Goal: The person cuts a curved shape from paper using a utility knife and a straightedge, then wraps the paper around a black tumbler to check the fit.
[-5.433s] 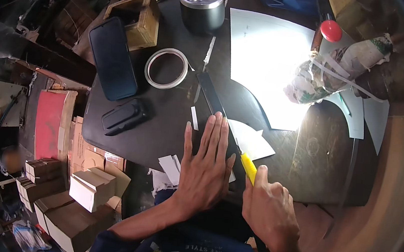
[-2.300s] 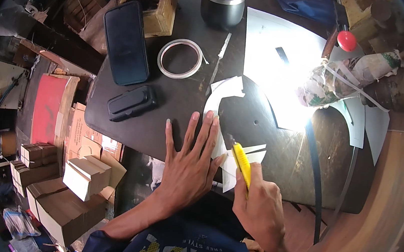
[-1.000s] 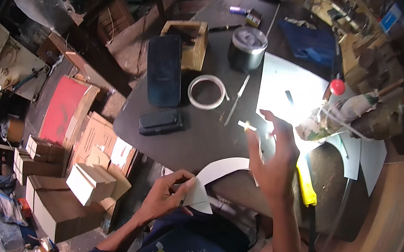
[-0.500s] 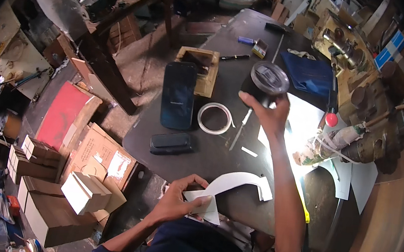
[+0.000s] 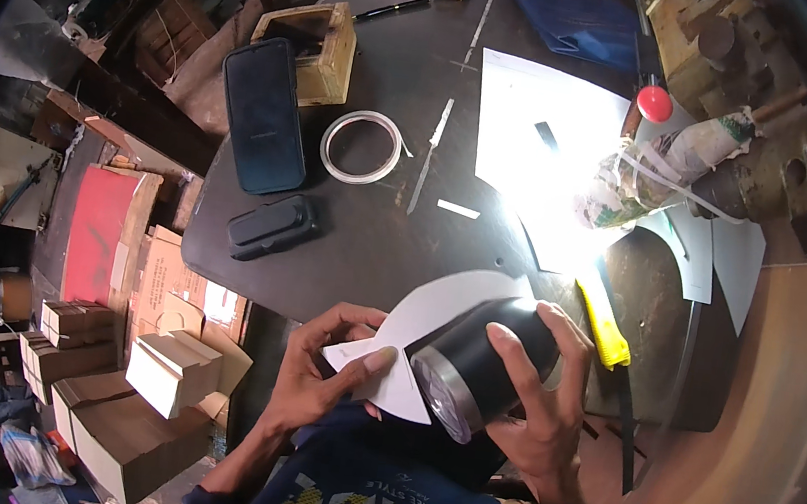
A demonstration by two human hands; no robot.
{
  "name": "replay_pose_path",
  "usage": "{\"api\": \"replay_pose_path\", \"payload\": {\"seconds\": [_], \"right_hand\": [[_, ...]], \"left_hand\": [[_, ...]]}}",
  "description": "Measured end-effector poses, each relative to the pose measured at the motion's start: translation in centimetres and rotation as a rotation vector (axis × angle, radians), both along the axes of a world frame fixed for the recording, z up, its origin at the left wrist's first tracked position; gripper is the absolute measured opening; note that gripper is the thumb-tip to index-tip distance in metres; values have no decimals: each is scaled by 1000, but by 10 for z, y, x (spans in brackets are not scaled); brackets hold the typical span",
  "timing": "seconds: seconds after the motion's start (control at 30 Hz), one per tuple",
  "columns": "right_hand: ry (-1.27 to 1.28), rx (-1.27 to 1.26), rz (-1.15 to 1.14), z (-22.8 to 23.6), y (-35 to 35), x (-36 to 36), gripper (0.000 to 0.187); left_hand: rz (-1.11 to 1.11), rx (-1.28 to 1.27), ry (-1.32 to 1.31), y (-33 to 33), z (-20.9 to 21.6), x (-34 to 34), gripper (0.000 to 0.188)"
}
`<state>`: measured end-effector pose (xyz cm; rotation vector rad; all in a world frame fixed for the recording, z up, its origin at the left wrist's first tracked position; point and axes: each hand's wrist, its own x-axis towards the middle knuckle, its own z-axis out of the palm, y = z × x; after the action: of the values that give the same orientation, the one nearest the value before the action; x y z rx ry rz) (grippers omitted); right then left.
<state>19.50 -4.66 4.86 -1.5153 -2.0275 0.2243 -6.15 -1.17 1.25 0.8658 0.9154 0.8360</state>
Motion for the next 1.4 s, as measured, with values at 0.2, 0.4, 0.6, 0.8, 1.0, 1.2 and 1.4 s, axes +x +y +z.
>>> {"api": "replay_pose_path", "payload": {"seconds": [0.2,0.4,0.6,0.8,1.0,1.2,1.4], "right_hand": [[32,-54,-13,-9,-15,-7,85],[-61,40,46,-27,-15,-6,87],[200,-390,146,19,0,15,114],[597,-487,29,-24,15,42,145],[636,-489,-84,-24,11,36,133],[698,-396,-189,-23,-6,20,126],[719,-412,-260,-22,-15,16,132]], "left_hand": [[-13,156,105,-7,-5,-7,35],[-11,64,109,-5,-8,-10,35],[-32,-119,23,-7,-20,-19,34],[-27,-90,71,-8,-19,-10,33],[107,-91,50,5,-3,2,24],[76,-102,185,-4,-16,3,26],[279,-81,112,-20,-33,11,24]]}}
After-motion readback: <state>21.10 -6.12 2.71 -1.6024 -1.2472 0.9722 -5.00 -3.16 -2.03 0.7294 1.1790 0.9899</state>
